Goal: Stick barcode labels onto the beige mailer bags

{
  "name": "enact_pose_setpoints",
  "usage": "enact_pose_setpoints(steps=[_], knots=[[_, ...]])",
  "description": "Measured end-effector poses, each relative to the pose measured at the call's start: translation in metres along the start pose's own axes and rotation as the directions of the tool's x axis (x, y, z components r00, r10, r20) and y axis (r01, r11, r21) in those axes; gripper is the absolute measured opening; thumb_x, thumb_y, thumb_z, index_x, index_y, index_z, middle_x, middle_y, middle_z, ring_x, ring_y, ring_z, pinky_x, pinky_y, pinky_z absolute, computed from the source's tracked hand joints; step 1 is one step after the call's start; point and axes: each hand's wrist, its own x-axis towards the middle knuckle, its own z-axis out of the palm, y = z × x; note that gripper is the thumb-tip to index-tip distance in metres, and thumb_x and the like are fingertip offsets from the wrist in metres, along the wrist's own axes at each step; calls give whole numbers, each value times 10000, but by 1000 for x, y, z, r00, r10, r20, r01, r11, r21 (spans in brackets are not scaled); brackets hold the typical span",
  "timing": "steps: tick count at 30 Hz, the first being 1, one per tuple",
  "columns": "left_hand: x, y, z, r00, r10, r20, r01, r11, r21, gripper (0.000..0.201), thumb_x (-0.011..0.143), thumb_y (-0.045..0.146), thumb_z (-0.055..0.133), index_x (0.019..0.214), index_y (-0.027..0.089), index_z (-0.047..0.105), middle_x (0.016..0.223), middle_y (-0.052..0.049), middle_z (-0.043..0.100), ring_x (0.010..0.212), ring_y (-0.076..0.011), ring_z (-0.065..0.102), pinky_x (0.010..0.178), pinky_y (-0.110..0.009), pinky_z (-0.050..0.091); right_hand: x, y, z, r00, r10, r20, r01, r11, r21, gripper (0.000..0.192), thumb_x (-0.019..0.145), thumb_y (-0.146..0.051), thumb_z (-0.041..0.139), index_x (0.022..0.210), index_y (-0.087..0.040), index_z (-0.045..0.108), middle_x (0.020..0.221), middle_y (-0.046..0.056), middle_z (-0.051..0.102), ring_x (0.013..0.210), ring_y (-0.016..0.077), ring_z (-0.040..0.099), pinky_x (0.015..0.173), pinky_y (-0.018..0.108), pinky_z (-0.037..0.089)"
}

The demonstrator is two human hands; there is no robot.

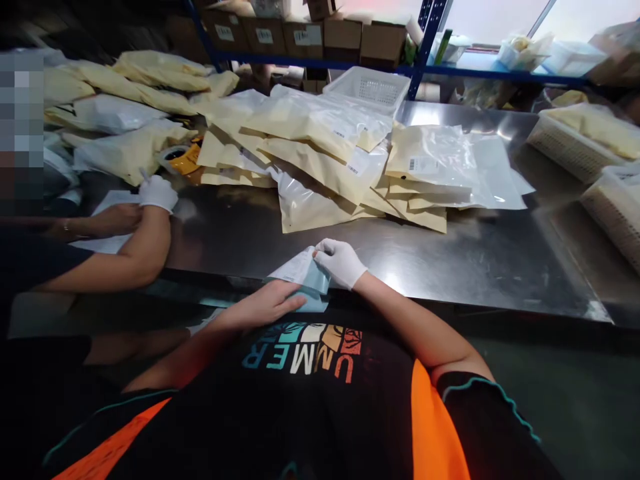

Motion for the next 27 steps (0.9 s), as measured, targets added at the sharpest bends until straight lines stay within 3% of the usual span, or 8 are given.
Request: enact_pose_setpoints(steps=[3, 5, 7, 9, 13, 16, 22, 27], knots=[[-12, 10, -14, 987, 152, 58, -135, 964, -228, 460, 1099, 492, 492, 1178, 199, 837, 1278, -125, 812, 1192, -273, 772, 1065, -366, 583, -2, -4, -8, 999, -27, 45, 30, 996, -82, 326, 810, -520, 618, 746, -203, 577, 687, -27, 528, 679, 125, 439, 650, 271, 391], [-13, 13, -22, 970, 156, -184, -200, 946, -255, 451, 1106, 448, 492, 1045, 184, 853, 1114, -132, 845, 1049, -255, 803, 970, -351, 612, -5, -10, -11, 992, -50, 117, 62, 993, -103, 321, 819, -512, 620, 752, -200, 590, 684, -29, 523, 671, 124, 442, 665, 277, 406], [-6, 14, -26, 883, 91, -461, -185, 969, -164, 382, 1077, 430, 558, 1077, 168, 837, 1134, -148, 835, 1073, -265, 783, 991, -377, 597, -7, -16, -10, 981, -76, 181, 98, 988, -117, 315, 832, -501, 622, 756, -197, 595, 690, -27, 529, 670, 124, 446, 677, 278, 416], [5, 12, -25, 836, 37, -548, -122, 985, -120, 389, 1034, 433, 621, 1243, 153, 790, 1302, -164, 789, 1211, -285, 733, 1077, -403, 551, -10, -20, -7, 964, -94, 248, 129, 984, -127, 311, 859, -491, 615, 763, -196, 594, 696, -24, 542, 667, 123, 450, 682, 275, 422], [20, 8, -17, 926, -98, -365, 2, 967, -255, 410, 1014, 481, 591, 1132, 137, 781, 1189, -143, 807, 1088, -273, 740, 983, -368, 553, -15, -18, -3, 947, -116, 299, 172, 970, -169, 322, 898, -492, 601, 785, -192, 613, 704, -19, 563, 670, 122, 471, 674, 261, 419], [21, 9, -13, 938, -156, -310, 59, 952, -302, 401, 983, 516, 599, 916, 151, 752, 962, -93, 792, 901, -236, 700, 847, -330, 525, -17, -11, -1, 949, -82, 303, 153, 964, -219, 343, 913, -507, 614, 782, -190, 617, 699, -16, 566, 674, 122, 480, 651, 247, 406], [21, 5, -9, 976, -135, -170, 68, 933, -353, 390, 970, 511, 616, 849, 162, 741, 814, -39, 723, 782, -187, 614, 768, -296, 454, -25, -12, 0, 902, -70, 426, 184, 954, -235, 398, 967, -529, 601, 767, -186, 616, 689, -16, 568, 667, 116, 474, 629, 236, 387], [26, -3, 8, 971, -156, -184, 12, 793, -609, 508, 920, 648, 693, 798, 156, 708, 809, -52, 712, 795, -182, 611, 812, -305, 462, -30, -12, 1, 916, -42, 399, 103, 986, -134, 535, 963, -660, 629, 700, -198, 568, 669, -12, 531, 638, 123, 459, 609, 260, 399]])
